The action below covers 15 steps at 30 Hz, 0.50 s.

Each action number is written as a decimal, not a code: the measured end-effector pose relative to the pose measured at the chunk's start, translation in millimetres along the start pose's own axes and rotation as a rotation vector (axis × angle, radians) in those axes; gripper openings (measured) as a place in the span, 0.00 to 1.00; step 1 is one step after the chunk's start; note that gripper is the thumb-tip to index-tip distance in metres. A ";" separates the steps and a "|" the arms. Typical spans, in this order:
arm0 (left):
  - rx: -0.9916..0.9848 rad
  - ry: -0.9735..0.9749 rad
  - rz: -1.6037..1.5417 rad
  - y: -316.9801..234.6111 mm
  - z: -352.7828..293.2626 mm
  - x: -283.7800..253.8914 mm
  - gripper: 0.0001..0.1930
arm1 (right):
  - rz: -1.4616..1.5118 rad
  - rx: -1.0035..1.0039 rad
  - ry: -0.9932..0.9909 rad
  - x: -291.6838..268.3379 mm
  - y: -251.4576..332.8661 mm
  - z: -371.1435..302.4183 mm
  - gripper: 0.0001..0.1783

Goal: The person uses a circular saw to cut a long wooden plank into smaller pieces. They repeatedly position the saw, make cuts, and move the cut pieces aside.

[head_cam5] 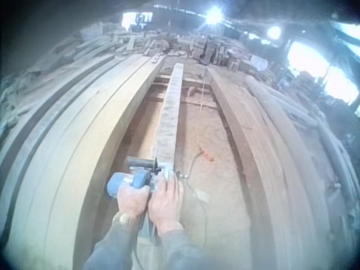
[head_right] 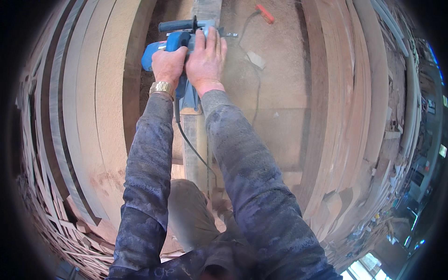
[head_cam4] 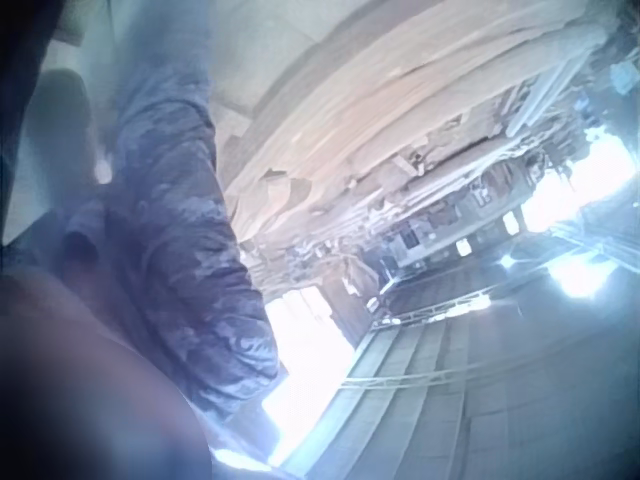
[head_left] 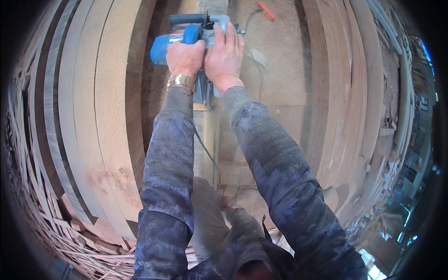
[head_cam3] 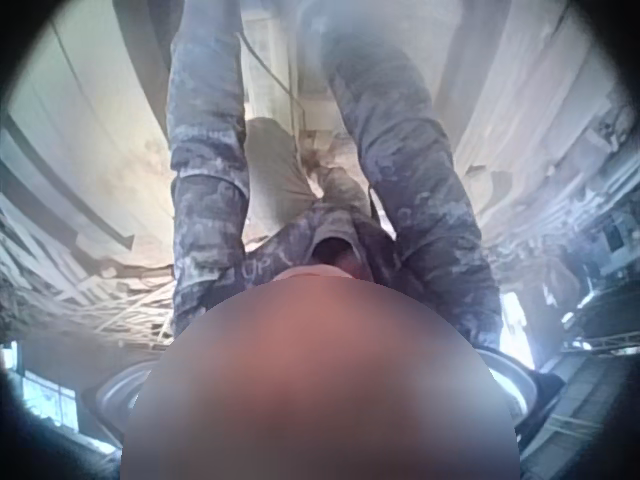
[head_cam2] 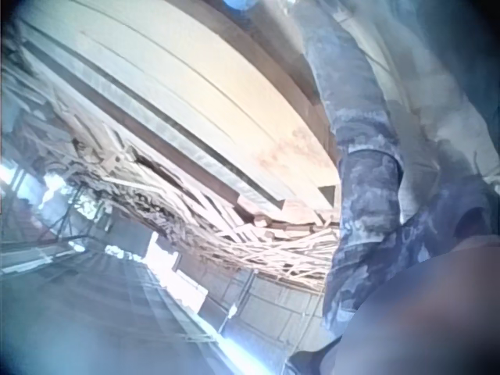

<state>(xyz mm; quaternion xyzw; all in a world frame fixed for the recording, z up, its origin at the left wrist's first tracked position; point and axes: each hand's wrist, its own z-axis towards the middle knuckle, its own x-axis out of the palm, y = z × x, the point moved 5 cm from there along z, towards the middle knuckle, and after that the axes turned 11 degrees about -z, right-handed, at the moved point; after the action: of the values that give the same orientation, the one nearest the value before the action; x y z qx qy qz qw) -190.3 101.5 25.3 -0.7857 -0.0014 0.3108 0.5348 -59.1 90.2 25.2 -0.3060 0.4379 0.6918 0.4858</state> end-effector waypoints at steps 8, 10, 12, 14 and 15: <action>0.026 0.029 -0.018 -25.3 8.7 7.7 0.21 | -0.078 -0.020 0.039 0.0 -8.1 23.3 0.34; 0.033 0.037 -0.018 -25.7 9.5 11.8 0.21 | -0.093 -0.026 0.051 -2.3 -9.6 28.1 0.32; 0.063 0.026 -0.013 -26.2 15.5 17.3 0.24 | -0.088 -0.040 0.032 -4.0 -10.6 35.9 0.31; 0.093 0.000 0.051 -26.6 25.4 23.4 0.26 | -0.063 -0.054 -0.022 -5.0 -12.7 45.8 0.30; 0.108 -0.021 0.112 -26.8 32.1 25.1 0.26 | -0.070 -0.074 -0.052 -5.0 -13.3 49.8 0.29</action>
<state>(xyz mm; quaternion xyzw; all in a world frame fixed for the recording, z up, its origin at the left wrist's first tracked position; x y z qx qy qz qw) -176.9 148.3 28.1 -0.7514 0.0540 0.3481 0.5580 -44.9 135.1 46.7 -0.3207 0.3880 0.6980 0.5093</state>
